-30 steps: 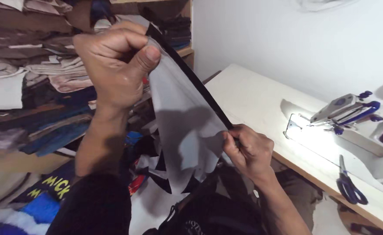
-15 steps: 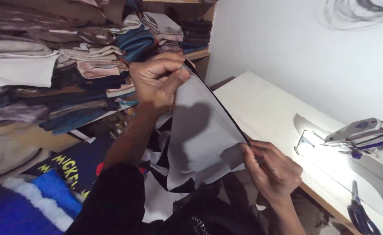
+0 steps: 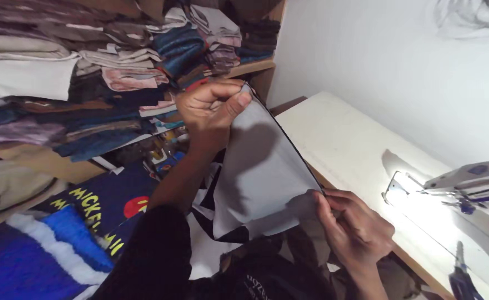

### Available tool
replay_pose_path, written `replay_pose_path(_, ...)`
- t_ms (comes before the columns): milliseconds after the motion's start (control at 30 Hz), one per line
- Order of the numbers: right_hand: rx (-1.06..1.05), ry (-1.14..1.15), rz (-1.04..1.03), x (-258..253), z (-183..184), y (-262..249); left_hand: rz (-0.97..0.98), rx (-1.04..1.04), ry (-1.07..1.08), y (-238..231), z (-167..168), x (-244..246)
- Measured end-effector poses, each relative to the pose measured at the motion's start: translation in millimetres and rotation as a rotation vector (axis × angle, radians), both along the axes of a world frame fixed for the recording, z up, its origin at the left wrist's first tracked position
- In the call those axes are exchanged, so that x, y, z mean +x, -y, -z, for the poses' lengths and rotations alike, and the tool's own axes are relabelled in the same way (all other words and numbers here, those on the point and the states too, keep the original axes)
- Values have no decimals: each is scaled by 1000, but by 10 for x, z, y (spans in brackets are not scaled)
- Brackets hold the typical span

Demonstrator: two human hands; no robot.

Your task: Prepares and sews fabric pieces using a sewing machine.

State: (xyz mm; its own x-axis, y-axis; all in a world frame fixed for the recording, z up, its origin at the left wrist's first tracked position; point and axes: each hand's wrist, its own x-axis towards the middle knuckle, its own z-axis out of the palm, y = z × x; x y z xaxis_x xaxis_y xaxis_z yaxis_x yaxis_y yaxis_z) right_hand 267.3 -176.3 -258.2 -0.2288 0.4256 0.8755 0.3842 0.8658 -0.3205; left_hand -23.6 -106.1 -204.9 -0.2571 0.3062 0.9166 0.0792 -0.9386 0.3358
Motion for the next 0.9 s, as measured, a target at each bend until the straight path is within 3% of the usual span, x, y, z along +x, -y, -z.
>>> replay_pose_path(133, -59, -11, -12, -39, 50, -55, -43, -48, 51, -64, 64, 7)
replay_pose_path(267, -124, 131, -64, -25, 136, -198, -72, -113, 47, -252, 202, -38)
replay_pose_path(500, -208, 236, -15, -160, 445, -779, -74, -342, -2, -863, 651, -250)
replay_pose_path(633, -340, 186, -8, -322, 702, -1280, -84, -473, -77, -1590, 983, -294)
replay_pose_path(733, -540, 130, 6, -477, 896, -1711, -97, -687, -129, -2364, 1266, -208)
replay_pose_path(900, -863, 26, 135, -570, 1040, -2264, -142, -946, -402, -3443, 1575, 336)
